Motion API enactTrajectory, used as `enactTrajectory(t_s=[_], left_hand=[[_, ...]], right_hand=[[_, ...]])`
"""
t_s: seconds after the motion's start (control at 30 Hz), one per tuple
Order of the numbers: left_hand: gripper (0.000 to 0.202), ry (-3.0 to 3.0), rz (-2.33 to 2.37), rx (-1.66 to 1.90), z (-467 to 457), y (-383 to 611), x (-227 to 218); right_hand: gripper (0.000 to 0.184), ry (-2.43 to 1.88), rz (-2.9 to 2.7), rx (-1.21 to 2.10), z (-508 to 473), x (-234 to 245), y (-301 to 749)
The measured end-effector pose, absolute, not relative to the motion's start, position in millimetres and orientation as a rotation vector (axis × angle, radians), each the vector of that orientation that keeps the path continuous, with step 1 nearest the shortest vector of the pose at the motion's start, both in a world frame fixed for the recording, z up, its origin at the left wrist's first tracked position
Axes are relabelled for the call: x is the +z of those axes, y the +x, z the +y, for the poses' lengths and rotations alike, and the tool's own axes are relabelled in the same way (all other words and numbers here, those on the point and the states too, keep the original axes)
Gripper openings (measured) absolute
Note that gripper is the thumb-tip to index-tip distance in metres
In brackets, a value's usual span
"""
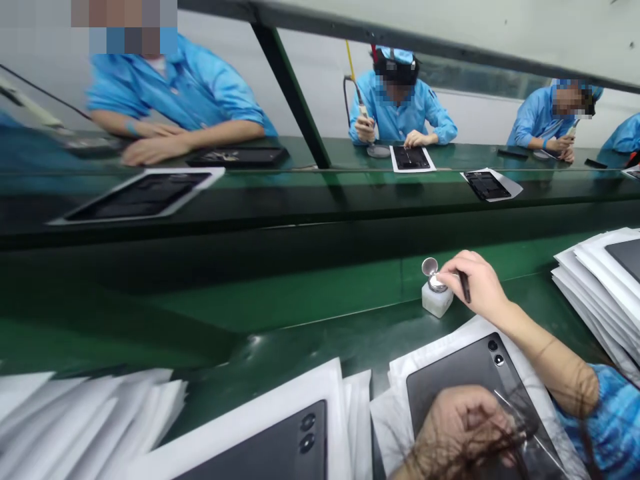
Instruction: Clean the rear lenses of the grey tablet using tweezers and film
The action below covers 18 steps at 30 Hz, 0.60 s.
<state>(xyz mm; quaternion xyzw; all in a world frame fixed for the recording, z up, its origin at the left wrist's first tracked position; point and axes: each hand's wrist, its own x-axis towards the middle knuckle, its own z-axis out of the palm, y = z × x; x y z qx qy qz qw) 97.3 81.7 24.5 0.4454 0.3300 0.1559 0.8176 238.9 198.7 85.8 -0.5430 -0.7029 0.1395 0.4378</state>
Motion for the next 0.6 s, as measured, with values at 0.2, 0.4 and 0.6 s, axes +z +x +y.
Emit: enactTrajectory(t_s=[0.2,0.4,0.6], left_hand=[[0.032,1.089,0.939,0.492,101,90,56],[0.029,1.072,0.991,0.494,108,91,69],[0.034,1.040,1.039,0.458,106,89,76]], right_hand=[[0.008,-1.340,-1.703,0.390,196,84,243],[0.046,-1.197,-1.315,0.847,97,91,277],[0.014,-1.071,-0.904,1.246,35,67,293]])
